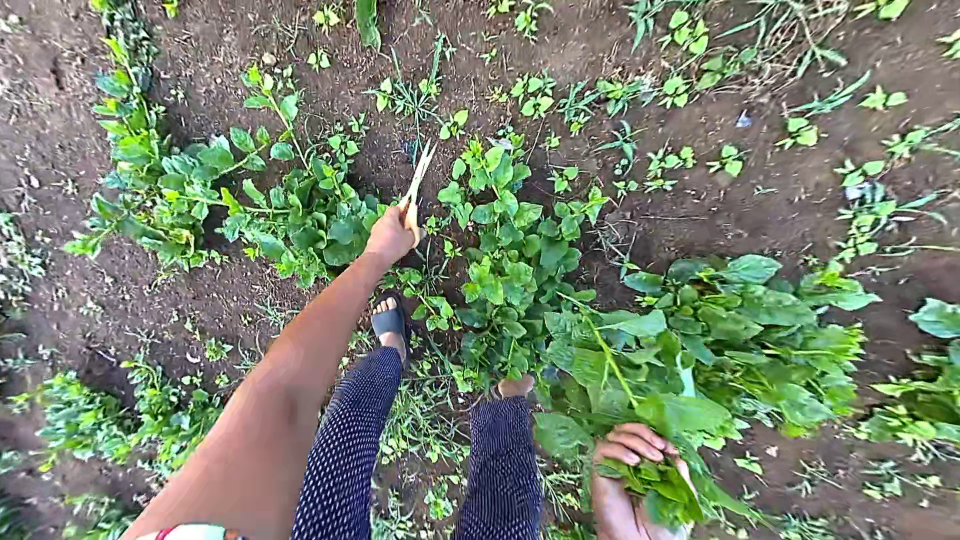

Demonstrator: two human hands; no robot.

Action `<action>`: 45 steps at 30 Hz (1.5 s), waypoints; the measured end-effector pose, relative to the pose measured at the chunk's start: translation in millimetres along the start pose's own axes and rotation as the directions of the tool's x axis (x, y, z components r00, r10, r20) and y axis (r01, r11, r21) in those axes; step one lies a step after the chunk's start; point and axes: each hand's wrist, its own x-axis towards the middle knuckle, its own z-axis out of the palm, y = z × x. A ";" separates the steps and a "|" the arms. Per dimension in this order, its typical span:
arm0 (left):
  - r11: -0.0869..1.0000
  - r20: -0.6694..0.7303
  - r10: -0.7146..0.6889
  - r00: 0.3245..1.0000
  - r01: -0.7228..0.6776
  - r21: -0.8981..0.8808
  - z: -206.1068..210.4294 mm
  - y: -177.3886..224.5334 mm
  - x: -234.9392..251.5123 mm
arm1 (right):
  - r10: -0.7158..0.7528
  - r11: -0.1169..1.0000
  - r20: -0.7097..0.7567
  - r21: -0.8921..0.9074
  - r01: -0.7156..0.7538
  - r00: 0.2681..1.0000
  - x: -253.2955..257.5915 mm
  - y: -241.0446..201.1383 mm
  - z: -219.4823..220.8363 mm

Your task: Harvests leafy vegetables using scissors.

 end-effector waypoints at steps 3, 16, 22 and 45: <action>0.999 -0.061 0.030 0.998 -0.032 -0.038 25.4 39.1 62.9 | -0.072 0.997 0.030 0.026 0.071 0.997 49.6 -6.9 -17.1; 0.961 -0.234 0.218 0.948 -0.167 0.219 81.2 141.2 245.1 | 0.087 0.993 -0.097 -0.067 -0.094 0.991 121.4 -33.2 -90.1; 0.996 -0.148 0.013 0.989 0.000 0.088 105.7 147.7 258.9 | 0.067 0.991 -0.121 -0.105 -0.080 0.990 130.0 -56.5 -78.7; 0.464 -0.119 0.884 0.451 -0.877 0.127 233.3 71.7 -129.9 | 0.298 0.930 -0.149 -0.177 -0.321 0.943 159.5 -31.0 -93.5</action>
